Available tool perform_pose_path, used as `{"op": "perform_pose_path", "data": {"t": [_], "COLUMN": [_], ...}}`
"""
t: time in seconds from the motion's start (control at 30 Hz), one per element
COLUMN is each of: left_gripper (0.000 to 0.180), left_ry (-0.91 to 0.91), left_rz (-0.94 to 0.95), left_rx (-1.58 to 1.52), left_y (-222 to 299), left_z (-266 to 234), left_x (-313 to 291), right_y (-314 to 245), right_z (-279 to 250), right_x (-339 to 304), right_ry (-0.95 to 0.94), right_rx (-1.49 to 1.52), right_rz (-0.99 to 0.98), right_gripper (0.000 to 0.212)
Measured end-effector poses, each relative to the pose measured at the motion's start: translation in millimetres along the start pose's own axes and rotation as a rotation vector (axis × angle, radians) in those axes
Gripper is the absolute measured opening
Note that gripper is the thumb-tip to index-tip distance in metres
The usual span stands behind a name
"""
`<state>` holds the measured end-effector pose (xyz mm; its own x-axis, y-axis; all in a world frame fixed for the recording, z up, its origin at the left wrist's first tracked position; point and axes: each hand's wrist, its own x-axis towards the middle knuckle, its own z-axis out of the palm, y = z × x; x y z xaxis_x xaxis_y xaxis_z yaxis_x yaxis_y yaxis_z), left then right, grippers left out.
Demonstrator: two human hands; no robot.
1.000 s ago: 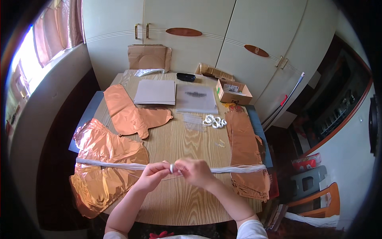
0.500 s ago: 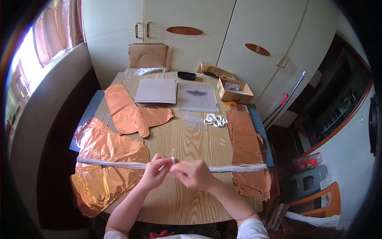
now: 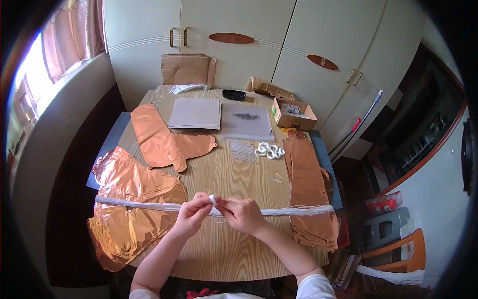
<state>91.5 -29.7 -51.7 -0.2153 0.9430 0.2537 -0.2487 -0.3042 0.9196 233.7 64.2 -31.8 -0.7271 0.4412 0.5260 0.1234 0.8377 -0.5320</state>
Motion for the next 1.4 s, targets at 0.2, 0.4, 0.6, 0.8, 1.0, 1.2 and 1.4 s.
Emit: {"op": "perform_pose_path", "data": {"t": [0.2, 0.4, 0.6, 0.8, 1.0, 1.2, 1.4], "left_gripper": [0.019, 0.011, 0.01, 0.012, 0.015, 0.021, 0.029], "left_ry": [0.018, -0.134, -0.182, -0.1, -0.084, -0.09, 0.017], "left_rz": [0.082, 0.103, 0.069, 0.027, -0.026, 0.021, 0.078], "left_rx": [0.389, 0.586, 0.441, 0.384, 0.248, 0.107, 0.042], "left_y": [-5.4, 4.7, 2.0, -3.0, -8.4, -11.7, -4.9], "left_z": [-5.0, 0.9, -0.3, -1.9, -4.6, -8.5, 3.4], "left_x": [1.0, -0.2, -1.2, -0.4, -3.0, -3.5, 0.0], "right_y": [-6.2, 1.0, 15.5, 13.4, 22.0, 16.4, 0.3], "right_z": [-16.6, -29.6, -14.5, -14.0, -0.9, 16.3, 19.3], "right_x": [5.8, 11.8, 6.8, 4.8, 2.9, -1.7, -4.5], "right_ry": [0.092, 0.04, -0.127, -0.063, -0.095, -0.065, 0.101], "right_rx": [-0.01, 0.165, 0.618, 0.527, 0.751, 1.001, 0.6], "right_rz": [-0.152, -0.118, 0.11, 0.227, 0.43, 0.456, 0.343], "right_gripper": [0.008, 0.007, 0.009, 0.011, 0.014, 0.016, 0.015]}}
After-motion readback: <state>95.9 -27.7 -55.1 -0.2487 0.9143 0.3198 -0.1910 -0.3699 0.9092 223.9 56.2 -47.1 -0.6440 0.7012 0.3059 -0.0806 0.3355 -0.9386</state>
